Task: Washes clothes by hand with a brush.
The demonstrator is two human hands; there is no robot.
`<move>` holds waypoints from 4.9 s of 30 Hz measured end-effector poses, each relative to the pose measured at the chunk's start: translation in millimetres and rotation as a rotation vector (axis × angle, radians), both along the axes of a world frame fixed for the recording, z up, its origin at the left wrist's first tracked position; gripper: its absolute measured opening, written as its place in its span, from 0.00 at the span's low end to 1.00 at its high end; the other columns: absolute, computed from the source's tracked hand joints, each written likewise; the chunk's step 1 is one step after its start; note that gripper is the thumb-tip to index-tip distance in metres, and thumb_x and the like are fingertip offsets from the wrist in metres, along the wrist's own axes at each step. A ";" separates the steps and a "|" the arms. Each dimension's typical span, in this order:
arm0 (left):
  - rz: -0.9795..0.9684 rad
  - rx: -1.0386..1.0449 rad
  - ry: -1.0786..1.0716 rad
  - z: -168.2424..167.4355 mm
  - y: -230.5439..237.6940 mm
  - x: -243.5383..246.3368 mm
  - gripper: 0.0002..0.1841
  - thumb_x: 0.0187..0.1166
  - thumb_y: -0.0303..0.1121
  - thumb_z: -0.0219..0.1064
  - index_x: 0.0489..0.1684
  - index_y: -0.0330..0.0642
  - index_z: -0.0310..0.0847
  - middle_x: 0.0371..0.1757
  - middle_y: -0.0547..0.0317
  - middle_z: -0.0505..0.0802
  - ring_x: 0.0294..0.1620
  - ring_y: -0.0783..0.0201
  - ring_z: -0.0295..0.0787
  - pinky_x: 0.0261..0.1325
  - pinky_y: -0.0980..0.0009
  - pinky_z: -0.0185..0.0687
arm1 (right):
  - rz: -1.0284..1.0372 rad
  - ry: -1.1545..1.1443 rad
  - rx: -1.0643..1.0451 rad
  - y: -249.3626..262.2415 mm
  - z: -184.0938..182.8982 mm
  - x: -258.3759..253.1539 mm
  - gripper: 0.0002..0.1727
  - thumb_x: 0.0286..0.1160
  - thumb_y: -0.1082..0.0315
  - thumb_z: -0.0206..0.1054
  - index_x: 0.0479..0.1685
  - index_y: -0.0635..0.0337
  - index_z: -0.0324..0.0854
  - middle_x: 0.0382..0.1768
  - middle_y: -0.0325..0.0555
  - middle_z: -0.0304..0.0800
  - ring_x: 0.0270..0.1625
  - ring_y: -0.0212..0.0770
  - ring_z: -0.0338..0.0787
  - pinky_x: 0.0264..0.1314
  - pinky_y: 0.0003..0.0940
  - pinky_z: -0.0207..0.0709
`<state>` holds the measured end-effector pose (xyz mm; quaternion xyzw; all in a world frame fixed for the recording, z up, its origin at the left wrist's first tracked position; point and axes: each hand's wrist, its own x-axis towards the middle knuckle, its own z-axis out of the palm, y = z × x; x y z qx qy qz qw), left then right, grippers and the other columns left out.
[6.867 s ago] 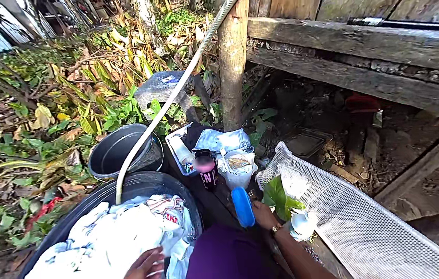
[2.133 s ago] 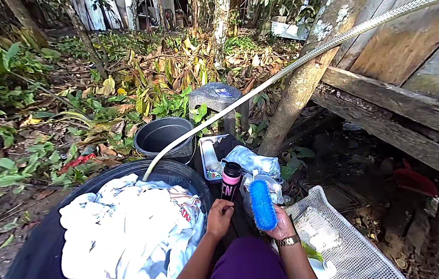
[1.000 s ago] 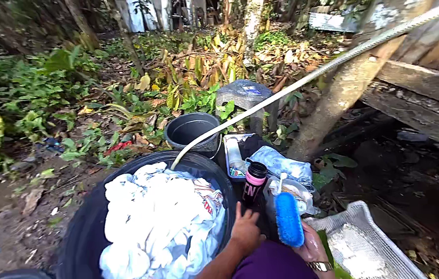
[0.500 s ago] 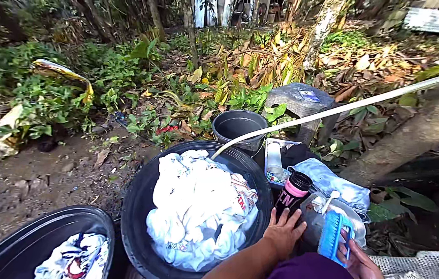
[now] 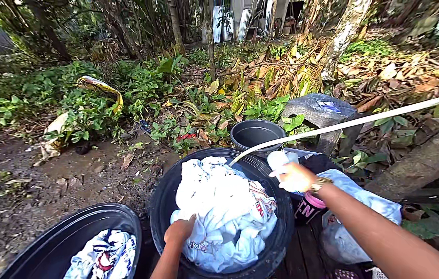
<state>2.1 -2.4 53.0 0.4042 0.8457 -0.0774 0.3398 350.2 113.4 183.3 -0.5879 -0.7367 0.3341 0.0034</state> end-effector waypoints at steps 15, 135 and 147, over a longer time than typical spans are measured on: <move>0.814 0.964 -0.823 -18.4 0.0 -52.1 0.18 0.92 0.39 0.58 0.57 0.29 0.84 0.43 0.46 0.93 0.39 0.61 0.89 0.48 0.60 0.86 | -0.315 -0.009 -0.028 36.2 -158.1 -68.8 0.19 0.84 0.60 0.65 0.61 0.67 0.86 0.64 0.67 0.88 0.73 0.64 0.84 0.77 0.65 0.71; 0.993 0.754 -0.667 -61.0 27.9 -35.6 0.27 0.88 0.45 0.64 0.62 0.22 0.80 0.59 0.29 0.87 0.61 0.44 0.84 0.67 0.46 0.76 | -0.290 -0.144 0.049 -11.4 -186.4 -139.0 0.26 0.84 0.64 0.66 0.79 0.64 0.75 0.68 0.66 0.86 0.74 0.64 0.84 0.79 0.60 0.73; 0.801 0.599 -1.199 -41.0 43.4 -59.5 0.20 0.93 0.41 0.54 0.72 0.36 0.71 0.48 0.48 0.92 0.44 0.60 0.92 0.49 0.61 0.89 | -0.433 0.053 0.197 43.9 -135.6 -106.0 0.20 0.80 0.69 0.69 0.68 0.69 0.81 0.62 0.68 0.88 0.70 0.63 0.86 0.77 0.61 0.73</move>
